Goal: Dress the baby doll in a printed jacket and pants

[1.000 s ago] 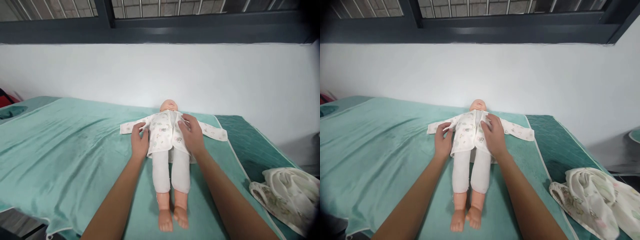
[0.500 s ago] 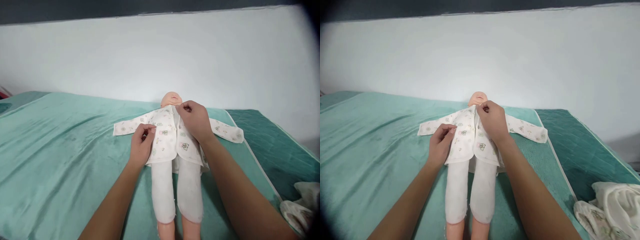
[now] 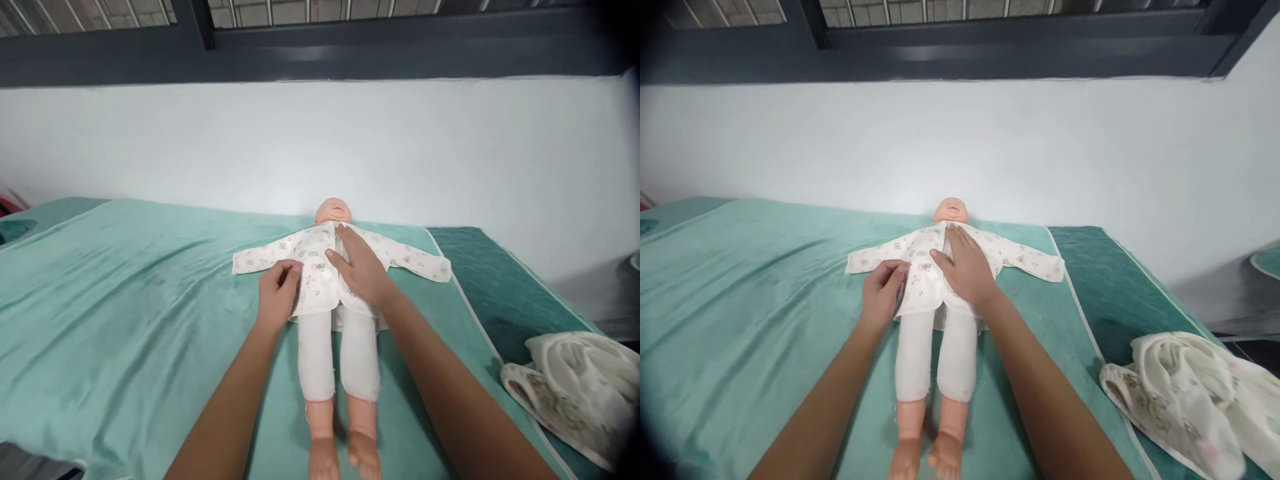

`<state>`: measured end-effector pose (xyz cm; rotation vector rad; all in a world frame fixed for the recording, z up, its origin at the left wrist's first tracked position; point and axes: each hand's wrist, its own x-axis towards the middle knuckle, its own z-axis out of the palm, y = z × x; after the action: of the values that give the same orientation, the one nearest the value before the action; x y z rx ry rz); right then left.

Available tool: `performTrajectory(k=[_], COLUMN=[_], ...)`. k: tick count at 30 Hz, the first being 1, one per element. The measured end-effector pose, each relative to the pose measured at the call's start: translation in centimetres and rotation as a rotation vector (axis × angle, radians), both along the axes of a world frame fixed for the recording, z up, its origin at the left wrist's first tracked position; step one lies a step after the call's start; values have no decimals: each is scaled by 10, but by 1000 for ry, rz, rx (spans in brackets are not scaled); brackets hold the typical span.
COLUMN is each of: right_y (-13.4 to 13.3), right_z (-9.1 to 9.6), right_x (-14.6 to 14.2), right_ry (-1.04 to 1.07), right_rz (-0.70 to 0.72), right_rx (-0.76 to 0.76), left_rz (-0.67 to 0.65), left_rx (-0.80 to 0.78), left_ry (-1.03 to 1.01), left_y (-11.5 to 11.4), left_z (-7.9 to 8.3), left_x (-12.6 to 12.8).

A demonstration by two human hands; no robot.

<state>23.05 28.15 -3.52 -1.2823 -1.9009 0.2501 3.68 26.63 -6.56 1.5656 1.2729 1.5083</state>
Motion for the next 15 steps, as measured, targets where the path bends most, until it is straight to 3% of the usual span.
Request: performTrajectory(k=[9,12,15], right_y=[-95,-124,-135], right_z=[-42,-53,-58], right_x=[14,20,21], right_ry=[84,145,192], right_rz=[87,15,-125], right_rx=[27,42,126], left_rz=[-126,-131,-173], left_rx=[201,314,408], left_ry=[308,377,440], left_y=[-39,-48,-49], left_z=[-6,-8,-7], left_x=[-7,-12,-12])
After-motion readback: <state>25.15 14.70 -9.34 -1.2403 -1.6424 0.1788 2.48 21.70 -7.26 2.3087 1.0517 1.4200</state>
